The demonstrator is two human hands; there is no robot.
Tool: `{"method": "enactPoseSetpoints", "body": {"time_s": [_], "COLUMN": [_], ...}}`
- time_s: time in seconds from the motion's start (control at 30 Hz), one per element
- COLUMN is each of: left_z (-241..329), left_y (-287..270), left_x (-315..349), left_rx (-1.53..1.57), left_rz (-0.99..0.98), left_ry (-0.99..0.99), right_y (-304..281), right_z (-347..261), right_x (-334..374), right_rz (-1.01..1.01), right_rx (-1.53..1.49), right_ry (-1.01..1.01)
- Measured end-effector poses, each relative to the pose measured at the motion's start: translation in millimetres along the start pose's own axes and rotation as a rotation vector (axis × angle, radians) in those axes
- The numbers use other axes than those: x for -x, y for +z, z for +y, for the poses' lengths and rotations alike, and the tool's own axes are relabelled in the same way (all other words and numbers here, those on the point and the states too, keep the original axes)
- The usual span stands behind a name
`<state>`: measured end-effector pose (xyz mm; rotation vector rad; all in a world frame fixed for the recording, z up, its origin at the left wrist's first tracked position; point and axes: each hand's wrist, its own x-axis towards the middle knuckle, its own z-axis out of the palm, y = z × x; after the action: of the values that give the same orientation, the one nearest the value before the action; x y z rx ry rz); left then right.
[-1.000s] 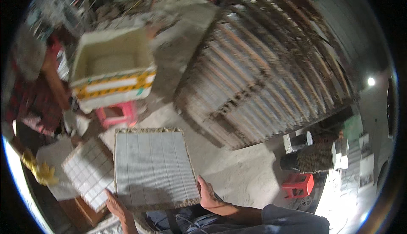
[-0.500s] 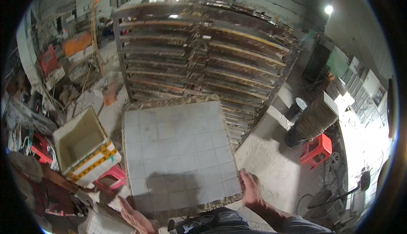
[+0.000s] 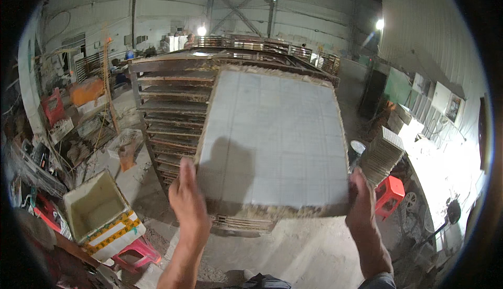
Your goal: The person repeatedly picks up square ceramic tiles from a nearby table and places them onto a multi-tiered metal drying rack. The person handles the tiles one at a time, moving between the table and the rack throughout the clip.
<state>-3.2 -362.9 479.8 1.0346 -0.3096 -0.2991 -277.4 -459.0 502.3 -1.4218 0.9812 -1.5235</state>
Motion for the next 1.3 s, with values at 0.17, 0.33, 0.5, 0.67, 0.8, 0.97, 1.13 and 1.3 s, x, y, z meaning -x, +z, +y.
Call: {"method": "enactPoseSetpoints", "body": {"time_s": [0.17,0.33,0.5,0.67,0.8,0.97,1.13,1.3], "left_z": [30.7,42.1,61.9,76.9,90.8,86.1,71.7,58.7], "left_y": [51.1,119.3,149.6,167.0,209.6,222.9,247.3,256.5], "left_x": [-34.0,-77.4,-101.7,-127.4,-151.9,-197.9,-212.4,-231.7], "left_rx": [-0.432,-0.58,-0.403,-0.223,-0.113,-0.124,-0.19,-0.177], "left_rz": [-0.089,-0.018,-0.062,-0.116,-0.058,-0.076,-0.159,-0.268], "left_ry": [0.046,0.157,-0.023,-0.088,-0.325,-0.393,-0.319,-0.332], "right_y": [7.2,1.5,36.7,66.6,64.0,91.8,95.4,87.7], "right_z": [-17.2,-28.6,-55.6,-84.4,-88.1,-85.9,-65.8,-56.9], "right_x": [-64.4,-162.2,-190.5,-213.8,-271.3,-283.6,-316.7,-316.3], "right_rz": [-0.206,-0.227,-0.314,-0.21,-0.299,-0.348,-0.382,-0.439], "right_rx": [-0.162,-0.199,-0.226,-0.053,-0.14,-0.296,-0.557,-0.663], "right_ry": [-0.035,0.053,0.213,0.358,0.529,0.51,0.553,0.424]}}
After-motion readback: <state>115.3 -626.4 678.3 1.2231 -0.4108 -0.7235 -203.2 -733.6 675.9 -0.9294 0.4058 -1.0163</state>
